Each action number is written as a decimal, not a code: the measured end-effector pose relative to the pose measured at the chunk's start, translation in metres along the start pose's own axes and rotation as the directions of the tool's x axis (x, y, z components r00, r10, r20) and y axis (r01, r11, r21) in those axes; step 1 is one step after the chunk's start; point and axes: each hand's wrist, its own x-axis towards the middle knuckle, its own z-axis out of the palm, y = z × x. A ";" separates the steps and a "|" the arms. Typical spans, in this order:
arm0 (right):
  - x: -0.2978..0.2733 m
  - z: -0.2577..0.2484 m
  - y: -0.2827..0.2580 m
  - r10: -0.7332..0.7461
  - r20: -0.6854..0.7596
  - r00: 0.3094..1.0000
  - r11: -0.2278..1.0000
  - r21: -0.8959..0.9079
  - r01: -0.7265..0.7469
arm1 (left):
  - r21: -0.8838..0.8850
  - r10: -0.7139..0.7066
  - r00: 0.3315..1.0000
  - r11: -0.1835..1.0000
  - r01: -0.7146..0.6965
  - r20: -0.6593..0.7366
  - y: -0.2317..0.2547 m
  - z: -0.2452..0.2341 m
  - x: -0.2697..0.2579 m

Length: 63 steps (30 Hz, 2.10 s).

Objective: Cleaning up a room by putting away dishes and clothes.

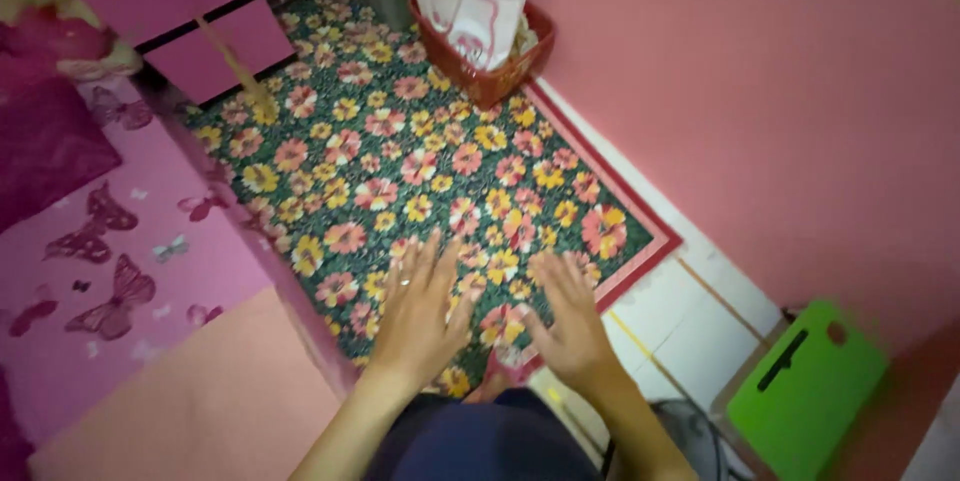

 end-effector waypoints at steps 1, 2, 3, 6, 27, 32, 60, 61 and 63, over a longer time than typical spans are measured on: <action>0.014 -0.006 0.006 -0.008 -0.002 1.000 1.000 -0.008 0.008 | -0.004 0.001 1.000 1.000 -0.001 -0.010 0.002 0.004 0.014; 0.022 -0.008 0.011 -0.011 0.052 0.999 1.000 0.022 0.010 | 0.007 -0.026 1.000 1.000 0.026 -0.015 0.005 0.008 0.021; 0.030 -0.010 0.015 -0.016 0.107 0.994 0.999 0.052 0.010 | 0.018 -0.053 0.998 0.998 0.053 -0.019 0.006 0.012 0.028; 0.054 -0.012 0.034 -0.052 0.172 0.984 0.998 -0.011 0.055 | 0.028 -0.120 0.993 0.992 0.120 -0.010 0.008 0.023 0.043; 0.327 0.038 0.074 -0.071 -0.084 0.994 0.997 0.037 0.074 | -0.073 -0.004 0.998 0.997 0.008 0.059 -0.145 0.012 0.321; 0.395 0.040 0.057 0.001 -0.139 0.990 0.998 0.059 0.007 | 0.010 0.030 0.994 0.999 -0.031 0.104 -0.168 -0.002 0.390; 0.749 0.013 0.227 0.389 0.215 0.896 -0.062 0.976 -0.207 | -0.915 -0.460 0.791 -0.180 0.361 0.403 -0.258 0.098 0.753; 0.760 0.016 0.229 0.403 0.212 0.890 -0.066 0.977 -0.202 | -0.910 -0.452 0.790 -0.180 0.375 0.415 -0.271 0.109 0.763; 0.785 0.024 0.232 0.451 0.219 0.865 0.426 0.799 -0.425 | -0.881 -0.437 0.823 0.129 0.456 0.362 -0.299 0.132 0.786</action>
